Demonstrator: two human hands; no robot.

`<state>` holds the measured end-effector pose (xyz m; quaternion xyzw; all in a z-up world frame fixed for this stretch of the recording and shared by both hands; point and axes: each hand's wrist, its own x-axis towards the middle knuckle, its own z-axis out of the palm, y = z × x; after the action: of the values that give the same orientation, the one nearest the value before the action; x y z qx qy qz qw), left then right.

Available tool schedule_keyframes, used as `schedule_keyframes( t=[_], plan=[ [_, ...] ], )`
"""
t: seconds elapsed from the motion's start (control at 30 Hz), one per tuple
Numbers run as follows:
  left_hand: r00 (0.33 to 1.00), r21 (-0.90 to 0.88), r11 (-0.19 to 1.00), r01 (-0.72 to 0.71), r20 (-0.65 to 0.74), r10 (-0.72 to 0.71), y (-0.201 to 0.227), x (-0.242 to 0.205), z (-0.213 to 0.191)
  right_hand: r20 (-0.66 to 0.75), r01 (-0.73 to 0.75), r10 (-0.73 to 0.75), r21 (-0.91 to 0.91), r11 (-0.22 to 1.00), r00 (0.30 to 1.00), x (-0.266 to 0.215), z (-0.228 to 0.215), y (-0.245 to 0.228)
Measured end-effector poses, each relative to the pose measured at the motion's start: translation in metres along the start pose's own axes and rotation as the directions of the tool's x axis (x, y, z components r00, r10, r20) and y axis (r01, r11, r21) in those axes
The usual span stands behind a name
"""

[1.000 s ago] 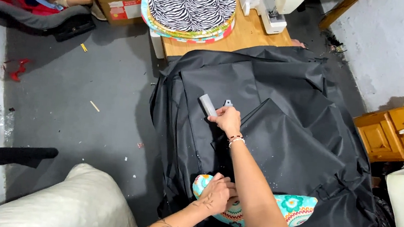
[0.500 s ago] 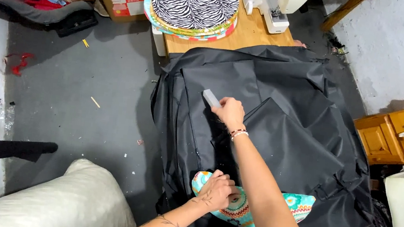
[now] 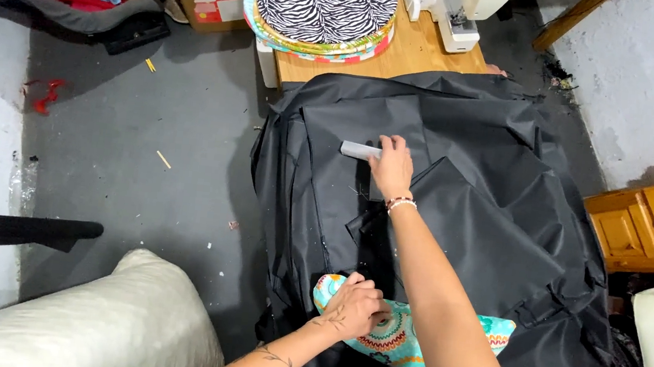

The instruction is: Stuffing a crescent-shaped pillowcase with filling material and shaping it by hand.

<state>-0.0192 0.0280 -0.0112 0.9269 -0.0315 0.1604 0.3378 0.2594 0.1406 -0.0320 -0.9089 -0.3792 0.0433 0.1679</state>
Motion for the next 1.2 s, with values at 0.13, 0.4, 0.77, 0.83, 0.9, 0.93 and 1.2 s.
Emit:
schedule_keyframes(
  t=[0.13,0.4,0.77,0.83,0.9,0.93,1.2],
  plan=[
    [0.997,-0.01,0.999,-0.038,-0.062,0.038,-0.006,-0.003,0.008,-0.07,0.263,-0.274,-0.133,0.955,0.959,-0.03,0.001,-0.013],
    [1.0,-0.113,0.994,0.001,-0.018,-0.003,0.002,0.004,-0.009,0.319,0.115,-0.087,-0.072,0.991,0.944,-0.049,0.065,-0.016],
    [0.992,-0.024,0.993,0.12,0.029,-0.119,-0.026,-0.005,0.031,0.275,-0.017,-0.13,0.477,0.879,0.952,-0.121,-0.048,-0.017],
    [0.994,-0.071,0.992,0.108,0.033,-0.106,-0.033,-0.003,0.03,0.225,-0.064,-0.074,0.549,0.833,0.972,-0.15,-0.085,0.004],
    [0.992,-0.039,0.992,0.123,0.042,-0.121,-0.032,-0.005,0.028,0.27,-0.164,-0.005,0.599,0.784,0.963,-0.187,-0.107,0.035],
    [0.992,-0.045,0.992,0.12,0.047,-0.118,-0.03,-0.005,0.027,0.271,-0.171,0.003,0.597,0.784,0.962,-0.205,-0.119,0.044],
    [0.981,-0.024,0.984,0.179,0.086,-0.176,-0.024,-0.008,0.029,0.22,-0.061,-0.129,0.692,0.719,0.967,-0.303,-0.148,0.06]
  ],
)
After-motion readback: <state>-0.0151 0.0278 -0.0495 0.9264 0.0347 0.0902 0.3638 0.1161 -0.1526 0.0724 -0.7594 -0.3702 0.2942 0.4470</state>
